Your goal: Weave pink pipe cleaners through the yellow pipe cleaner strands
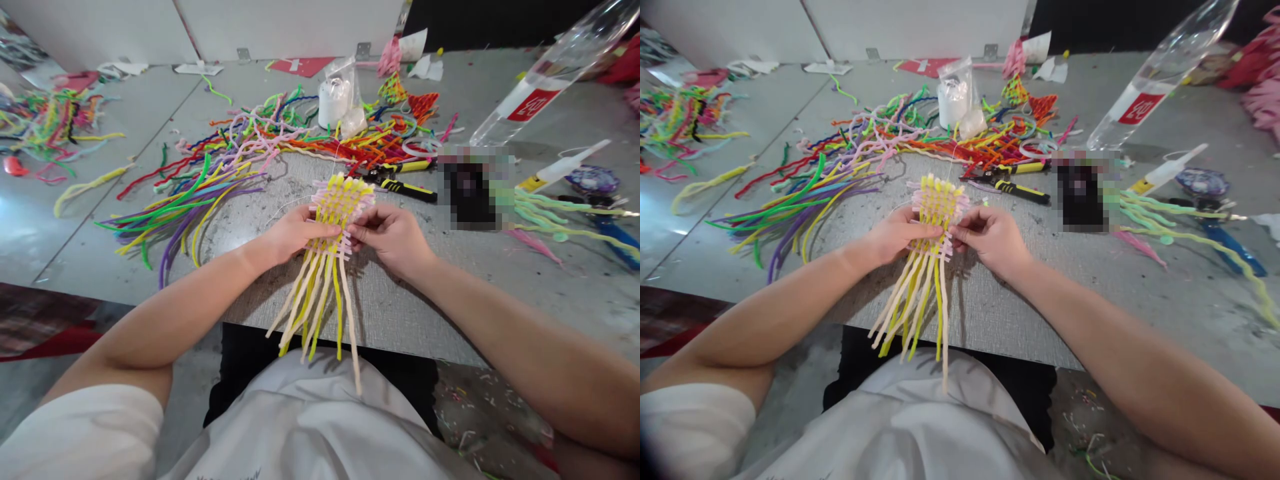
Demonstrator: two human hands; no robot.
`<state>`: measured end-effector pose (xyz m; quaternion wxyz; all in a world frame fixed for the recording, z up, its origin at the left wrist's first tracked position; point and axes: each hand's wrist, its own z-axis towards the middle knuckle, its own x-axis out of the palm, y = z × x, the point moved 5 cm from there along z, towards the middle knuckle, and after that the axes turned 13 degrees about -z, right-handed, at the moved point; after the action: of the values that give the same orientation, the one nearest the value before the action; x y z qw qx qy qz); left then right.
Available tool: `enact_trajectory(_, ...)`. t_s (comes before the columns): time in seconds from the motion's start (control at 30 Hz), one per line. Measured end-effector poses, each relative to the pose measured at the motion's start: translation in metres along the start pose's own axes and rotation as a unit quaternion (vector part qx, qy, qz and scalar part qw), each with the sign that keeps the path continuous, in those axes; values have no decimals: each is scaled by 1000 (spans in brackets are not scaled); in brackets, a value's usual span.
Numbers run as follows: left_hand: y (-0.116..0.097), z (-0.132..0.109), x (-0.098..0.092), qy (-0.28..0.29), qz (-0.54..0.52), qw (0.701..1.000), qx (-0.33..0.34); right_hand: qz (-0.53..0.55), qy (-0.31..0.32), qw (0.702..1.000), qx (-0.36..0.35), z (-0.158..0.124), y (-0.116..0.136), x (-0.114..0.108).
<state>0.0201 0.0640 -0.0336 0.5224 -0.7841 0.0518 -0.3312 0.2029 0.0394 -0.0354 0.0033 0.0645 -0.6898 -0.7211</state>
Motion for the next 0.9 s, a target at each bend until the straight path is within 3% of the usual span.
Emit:
enact_trajectory(0.27,-1,-1,2,-5,9,1000,14,-17,18,1000,7,-4,4,-1)
enact_trajectory(0.6,-1,0,1,0,26,999,30,-87,-3,996,-23,-3,4,-3)
enact_trajectory(0.9,-6,-1,5,40,75,995,46,-104,-12,994,-5,-8,7,-1)
